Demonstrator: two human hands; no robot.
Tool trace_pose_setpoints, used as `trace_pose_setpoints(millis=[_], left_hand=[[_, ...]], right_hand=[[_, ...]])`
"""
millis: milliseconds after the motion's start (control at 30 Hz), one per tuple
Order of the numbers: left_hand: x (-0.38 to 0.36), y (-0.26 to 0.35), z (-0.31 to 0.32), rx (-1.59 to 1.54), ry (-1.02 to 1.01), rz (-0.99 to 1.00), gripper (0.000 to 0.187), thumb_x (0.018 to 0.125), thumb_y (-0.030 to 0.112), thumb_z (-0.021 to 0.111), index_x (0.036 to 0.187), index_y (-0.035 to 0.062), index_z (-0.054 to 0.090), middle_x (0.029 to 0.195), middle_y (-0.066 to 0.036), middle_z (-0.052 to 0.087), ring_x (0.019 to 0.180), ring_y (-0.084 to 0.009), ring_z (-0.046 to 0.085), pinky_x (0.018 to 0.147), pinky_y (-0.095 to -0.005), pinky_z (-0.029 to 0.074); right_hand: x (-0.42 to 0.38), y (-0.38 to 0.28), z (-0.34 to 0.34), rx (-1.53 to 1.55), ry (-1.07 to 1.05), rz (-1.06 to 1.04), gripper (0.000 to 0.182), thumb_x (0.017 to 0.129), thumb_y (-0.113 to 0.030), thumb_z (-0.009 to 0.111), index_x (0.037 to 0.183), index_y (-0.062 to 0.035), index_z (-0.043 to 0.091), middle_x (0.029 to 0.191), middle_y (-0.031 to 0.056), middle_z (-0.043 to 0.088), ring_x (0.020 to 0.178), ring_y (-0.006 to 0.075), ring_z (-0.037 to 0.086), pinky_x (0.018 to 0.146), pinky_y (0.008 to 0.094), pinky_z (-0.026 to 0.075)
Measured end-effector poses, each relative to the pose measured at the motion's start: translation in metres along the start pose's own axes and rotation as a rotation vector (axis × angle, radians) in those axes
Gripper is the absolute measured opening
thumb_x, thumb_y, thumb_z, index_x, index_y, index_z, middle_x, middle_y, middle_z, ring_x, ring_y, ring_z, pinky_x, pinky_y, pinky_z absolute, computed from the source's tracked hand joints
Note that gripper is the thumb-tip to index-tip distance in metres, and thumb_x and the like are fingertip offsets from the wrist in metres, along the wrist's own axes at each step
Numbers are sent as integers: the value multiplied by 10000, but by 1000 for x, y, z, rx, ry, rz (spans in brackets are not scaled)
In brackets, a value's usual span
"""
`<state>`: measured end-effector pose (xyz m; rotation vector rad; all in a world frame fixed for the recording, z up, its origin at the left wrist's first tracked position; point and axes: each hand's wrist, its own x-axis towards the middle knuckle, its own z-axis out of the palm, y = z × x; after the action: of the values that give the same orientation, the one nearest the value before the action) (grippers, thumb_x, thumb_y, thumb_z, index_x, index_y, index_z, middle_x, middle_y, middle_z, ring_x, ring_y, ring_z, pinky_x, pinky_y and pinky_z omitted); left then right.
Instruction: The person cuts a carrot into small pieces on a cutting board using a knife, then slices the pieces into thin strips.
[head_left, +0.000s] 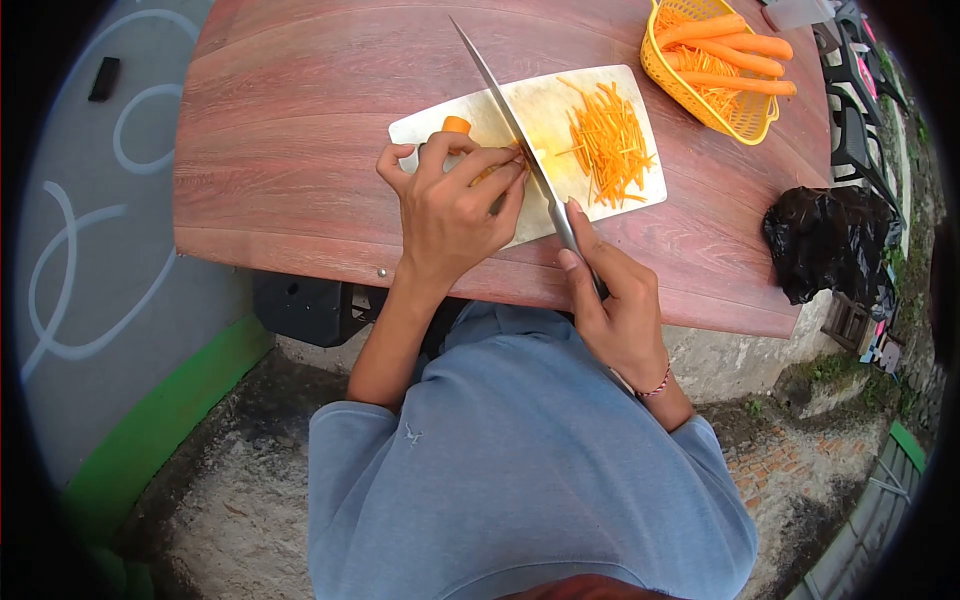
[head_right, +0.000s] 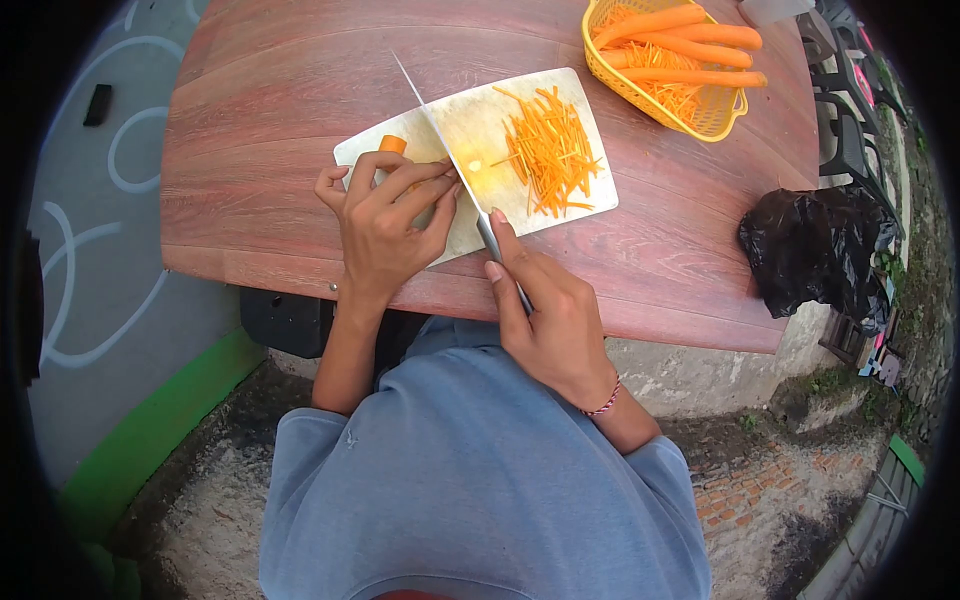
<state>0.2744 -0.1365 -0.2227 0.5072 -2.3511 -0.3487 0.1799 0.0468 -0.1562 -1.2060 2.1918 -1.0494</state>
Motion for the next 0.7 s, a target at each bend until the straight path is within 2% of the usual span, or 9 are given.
trace_pose_setpoints(millis=[167, 233, 333, 567, 700], left_hand=[[0, 0, 1, -7, 0, -1, 71, 817, 205, 837, 876, 165, 840, 1012, 112, 781, 1009, -144, 639, 979, -524, 268], [0, 0, 0, -6, -2, 3, 72, 815, 203, 837, 875, 164, 840, 1007, 111, 778, 1010, -145, 640, 978, -525, 269], [2, 1, -2, 11, -27, 10, 68, 815, 204, 835, 870, 166, 839, 1003, 112, 775, 1011, -146, 640, 978, -525, 271], [0, 0, -1, -1, -16, 2, 93, 806, 197, 849, 894, 168, 837, 1021, 108, 787, 999, -144, 648, 978, -518, 270], [-2, -2, 2, -10, -3, -2, 91, 824, 213, 841, 905, 172, 844, 1045, 112, 790, 1014, -140, 644, 980, -525, 273]], right_hand=[[-5, -1, 3, -3, -4, 29, 514, 1004, -45, 688, 1510, -46, 602, 864, 194, 706, 717, 353, 709, 668, 420, 563], [-5, -1, 8, -55, 48, -44, 523, 1006, -55, 685, 1520, -53, 592, 794, 169, 657, 661, 340, 679, 625, 436, 550], [3, -3, 15, -125, 38, -44, 523, 1010, -73, 677, 1524, -55, 585, 780, 170, 647, 645, 343, 667, 600, 448, 540], [39, 3, 19, -74, 75, -125, 502, 1007, -76, 667, 1503, -42, 594, 771, 183, 649, 663, 363, 664, 639, 459, 540], [26, 7, 4, 25, 38, -55, 468, 1011, -73, 673, 1473, -23, 624, 837, 214, 693, 731, 370, 700, 693, 438, 551]])
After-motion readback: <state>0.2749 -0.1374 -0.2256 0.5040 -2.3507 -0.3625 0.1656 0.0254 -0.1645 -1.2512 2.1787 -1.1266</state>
